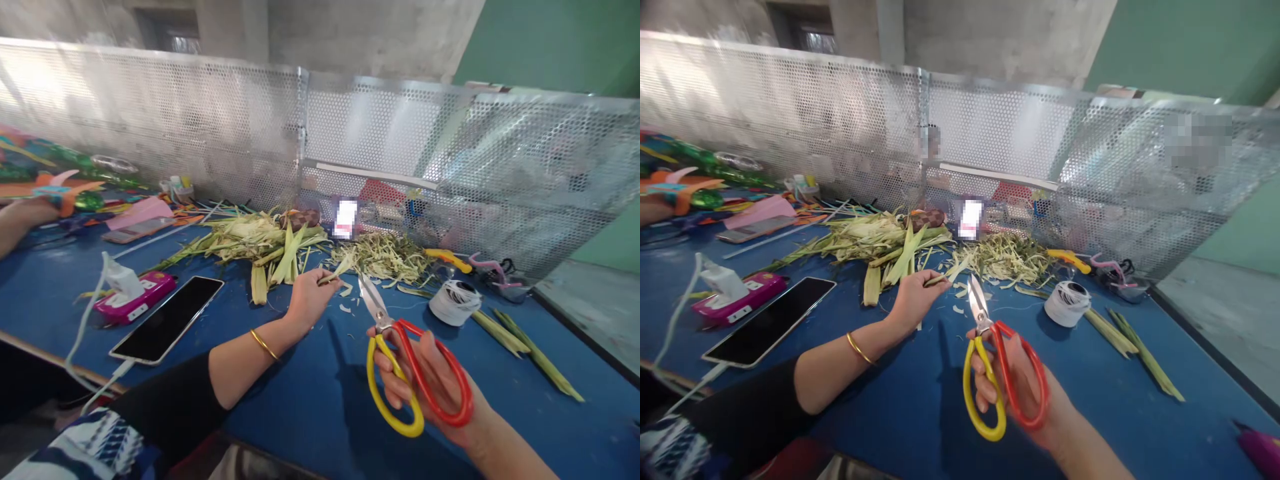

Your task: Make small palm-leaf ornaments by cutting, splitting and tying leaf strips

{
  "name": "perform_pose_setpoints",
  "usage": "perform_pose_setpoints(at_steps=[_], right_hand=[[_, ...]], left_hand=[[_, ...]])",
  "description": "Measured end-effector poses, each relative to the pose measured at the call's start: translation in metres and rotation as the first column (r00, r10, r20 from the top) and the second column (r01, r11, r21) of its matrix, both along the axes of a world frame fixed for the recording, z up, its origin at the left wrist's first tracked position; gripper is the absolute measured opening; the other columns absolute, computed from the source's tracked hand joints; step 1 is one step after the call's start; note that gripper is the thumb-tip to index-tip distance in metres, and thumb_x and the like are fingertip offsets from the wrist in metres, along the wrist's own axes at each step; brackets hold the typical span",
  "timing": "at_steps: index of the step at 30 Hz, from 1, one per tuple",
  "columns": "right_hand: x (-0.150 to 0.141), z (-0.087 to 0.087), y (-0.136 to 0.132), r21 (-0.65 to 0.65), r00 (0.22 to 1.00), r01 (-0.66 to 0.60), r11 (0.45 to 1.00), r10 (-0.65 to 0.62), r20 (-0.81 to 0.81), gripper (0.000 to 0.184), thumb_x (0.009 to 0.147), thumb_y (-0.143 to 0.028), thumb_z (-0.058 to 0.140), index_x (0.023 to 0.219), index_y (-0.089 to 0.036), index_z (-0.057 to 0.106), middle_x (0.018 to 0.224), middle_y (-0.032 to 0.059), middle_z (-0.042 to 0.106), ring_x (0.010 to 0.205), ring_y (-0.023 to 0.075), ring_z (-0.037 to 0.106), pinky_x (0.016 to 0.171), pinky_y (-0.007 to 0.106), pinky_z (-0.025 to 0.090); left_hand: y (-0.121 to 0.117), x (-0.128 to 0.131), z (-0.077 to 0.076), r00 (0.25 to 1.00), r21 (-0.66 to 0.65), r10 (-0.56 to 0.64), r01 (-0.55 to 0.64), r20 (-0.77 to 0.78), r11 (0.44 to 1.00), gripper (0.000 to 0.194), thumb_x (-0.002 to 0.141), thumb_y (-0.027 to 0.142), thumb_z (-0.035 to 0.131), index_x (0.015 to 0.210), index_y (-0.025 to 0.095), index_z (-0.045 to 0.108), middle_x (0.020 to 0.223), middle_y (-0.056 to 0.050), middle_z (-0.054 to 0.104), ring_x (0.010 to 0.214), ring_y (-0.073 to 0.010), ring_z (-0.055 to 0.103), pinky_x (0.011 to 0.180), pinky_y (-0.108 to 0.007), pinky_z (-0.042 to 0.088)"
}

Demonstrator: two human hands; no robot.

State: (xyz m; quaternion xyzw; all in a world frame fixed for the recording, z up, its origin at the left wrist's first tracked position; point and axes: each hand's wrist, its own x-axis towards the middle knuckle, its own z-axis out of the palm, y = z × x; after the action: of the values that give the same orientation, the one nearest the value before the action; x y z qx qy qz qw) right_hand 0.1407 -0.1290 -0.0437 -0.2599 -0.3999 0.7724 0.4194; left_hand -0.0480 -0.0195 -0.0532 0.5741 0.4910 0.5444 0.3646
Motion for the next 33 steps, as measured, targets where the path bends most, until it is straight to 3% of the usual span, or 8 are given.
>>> perform_pose_setpoints(at_steps=[3, 9, 16, 33], right_hand=[[-0.003, -0.002, -0.002, -0.008, 0.998, -0.05, 0.999, 0.05, -0.04, 0.059, 0.076, -0.069, 0.05, 0.107, -0.02, 0.059, 0.078, 0.0018, 0.055, 0.051, 0.0078, 0.044, 0.054, 0.026, 0.044], [-0.007, -0.006, 0.002, -0.078, 0.993, -0.108, 0.991, 0.103, -0.058, 0.056, 0.085, -0.068, 0.032, 0.099, -0.02, 0.058, 0.066, -0.0025, 0.05, 0.037, 0.0036, 0.034, 0.038, 0.019, 0.04], [-0.009, -0.006, 0.004, -0.119, 0.979, -0.192, 0.974, 0.183, -0.087, 0.061, 0.084, -0.071, 0.028, 0.098, -0.019, 0.056, 0.065, -0.0028, 0.051, 0.034, 0.003, 0.034, 0.036, 0.019, 0.042], [-0.02, -0.009, 0.001, -0.088, 0.986, -0.126, 0.988, 0.116, -0.116, 0.056, 0.085, -0.068, 0.032, 0.099, -0.019, 0.056, 0.065, -0.0023, 0.054, 0.035, 0.0041, 0.041, 0.038, 0.02, 0.046]], left_hand=[[0.001, 0.001, -0.003, 1.0, 0.03, -0.003, 0.004, -0.015, 1.0, 0.018, 0.068, 0.033, 0.064, 0.073, 0.015, 0.066, 0.067, 0.0, 0.065, 0.064, -0.0146, 0.056, 0.06, -0.024, 0.042], [0.0, 0.002, -0.004, 0.997, 0.086, 0.011, -0.004, -0.081, 0.996, 0.016, 0.071, 0.031, 0.061, 0.073, 0.016, 0.066, 0.069, -0.001, 0.066, 0.066, -0.0143, 0.058, 0.061, -0.023, 0.042], [-0.007, 0.004, 0.001, 0.985, 0.108, 0.033, -0.015, -0.169, 0.994, 0.014, 0.071, 0.025, 0.057, 0.069, 0.015, 0.066, 0.059, 0.002, 0.06, 0.057, -0.0109, 0.049, 0.054, -0.021, 0.036], [-0.01, 0.012, -0.003, 0.997, 0.036, 0.07, -0.069, -0.036, 0.997, 0.015, 0.069, 0.028, 0.059, 0.066, 0.014, 0.065, 0.056, 0.003, 0.055, 0.055, -0.0097, 0.045, 0.052, -0.02, 0.034]])
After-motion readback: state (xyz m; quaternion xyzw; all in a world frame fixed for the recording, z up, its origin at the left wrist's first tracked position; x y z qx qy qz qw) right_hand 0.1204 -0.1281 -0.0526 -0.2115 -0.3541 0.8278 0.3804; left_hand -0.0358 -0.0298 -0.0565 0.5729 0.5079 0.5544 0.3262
